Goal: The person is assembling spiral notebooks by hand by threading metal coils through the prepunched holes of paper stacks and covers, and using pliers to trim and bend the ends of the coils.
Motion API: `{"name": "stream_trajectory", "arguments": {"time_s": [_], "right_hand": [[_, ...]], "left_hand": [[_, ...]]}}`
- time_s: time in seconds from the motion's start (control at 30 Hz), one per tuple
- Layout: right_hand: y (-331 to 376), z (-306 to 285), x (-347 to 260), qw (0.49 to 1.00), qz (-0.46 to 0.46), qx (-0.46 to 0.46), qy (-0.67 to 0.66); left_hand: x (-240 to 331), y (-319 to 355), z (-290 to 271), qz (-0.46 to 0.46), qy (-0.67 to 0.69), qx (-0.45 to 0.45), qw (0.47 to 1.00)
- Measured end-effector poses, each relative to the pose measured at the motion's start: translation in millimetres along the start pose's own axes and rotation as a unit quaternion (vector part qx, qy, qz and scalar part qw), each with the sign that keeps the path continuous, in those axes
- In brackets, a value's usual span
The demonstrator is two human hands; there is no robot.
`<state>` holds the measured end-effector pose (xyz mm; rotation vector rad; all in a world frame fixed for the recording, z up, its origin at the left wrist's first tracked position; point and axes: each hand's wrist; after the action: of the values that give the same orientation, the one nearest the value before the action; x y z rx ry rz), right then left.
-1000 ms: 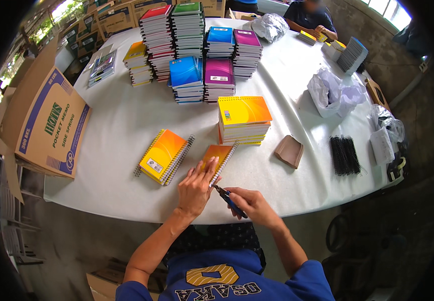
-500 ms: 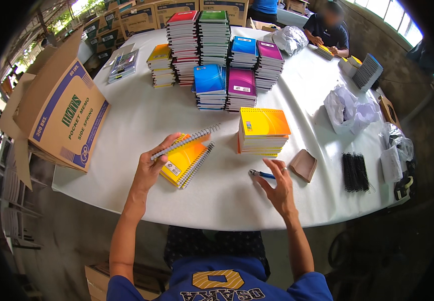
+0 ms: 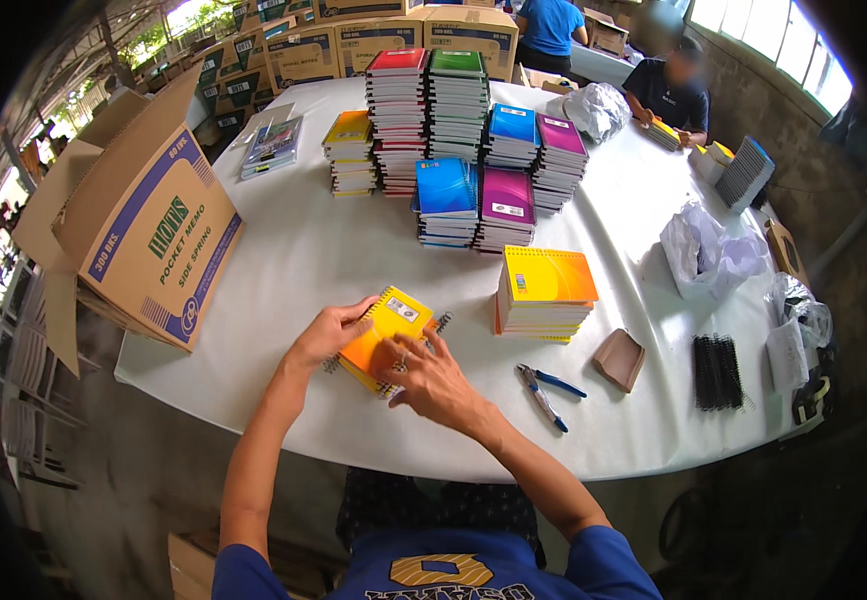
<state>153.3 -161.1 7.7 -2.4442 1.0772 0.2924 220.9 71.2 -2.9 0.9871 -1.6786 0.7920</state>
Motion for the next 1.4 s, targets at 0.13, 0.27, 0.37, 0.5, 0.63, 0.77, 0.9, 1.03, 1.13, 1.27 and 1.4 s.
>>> {"name": "stream_trajectory", "arguments": {"time_s": [0.13,0.27,0.37,0.5,0.63,0.77,0.9,1.03,1.13,1.27,1.4], "right_hand": [[25.4,-45.9,30.6,0.988,0.076,0.130,-0.020],[26.3,-133.7,113.9,0.904,0.195,0.377,0.053],[36.5,-150.5,179.1,0.841,0.480,0.238,0.077],[45.5,-163.1,214.3,0.823,0.525,0.131,-0.173],[46.5,-159.1,201.0,0.855,0.449,0.260,-0.001],[75.9,-165.2,139.0,0.832,0.323,0.314,-0.325],[114.2,-103.3,54.6,0.812,0.293,0.322,-0.390],[140.1,-36.3,28.9,0.830,0.313,0.219,-0.407],[144.5,-26.1,29.3,0.827,0.348,0.187,-0.400],[143.0,-22.8,38.5,0.845,0.334,0.193,-0.369],[152.0,-21.8,45.9,0.853,0.327,0.215,-0.346]], "left_hand": [[-9.9,6.9,8.6,-0.045,0.010,0.068,0.997],[-3.8,5.2,15.8,-0.042,-0.106,0.043,0.993],[0.4,1.6,30.6,0.039,-0.355,0.082,0.930],[47.8,-5.1,68.1,0.085,-0.380,0.162,0.907],[70.7,-10.8,102.0,0.129,-0.336,0.163,0.919],[96.7,-2.5,120.9,0.156,-0.153,0.196,0.956],[84.1,11.8,142.7,0.207,0.224,0.173,0.937],[44.2,38.1,174.6,0.126,0.227,0.116,0.959],[43.8,43.0,180.3,0.144,0.182,0.119,0.965],[65.0,30.1,176.0,0.243,0.010,0.192,0.951],[119.5,15.6,196.4,0.316,-0.465,0.056,0.825]]}}
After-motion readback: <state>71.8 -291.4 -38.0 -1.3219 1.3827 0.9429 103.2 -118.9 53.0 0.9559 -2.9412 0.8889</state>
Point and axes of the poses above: each hand's wrist, its own y-axis away from the middle knuckle, its own z-axis out of the palm, x = y × z, and after that the axes turned 9 degrees about z, right-handed
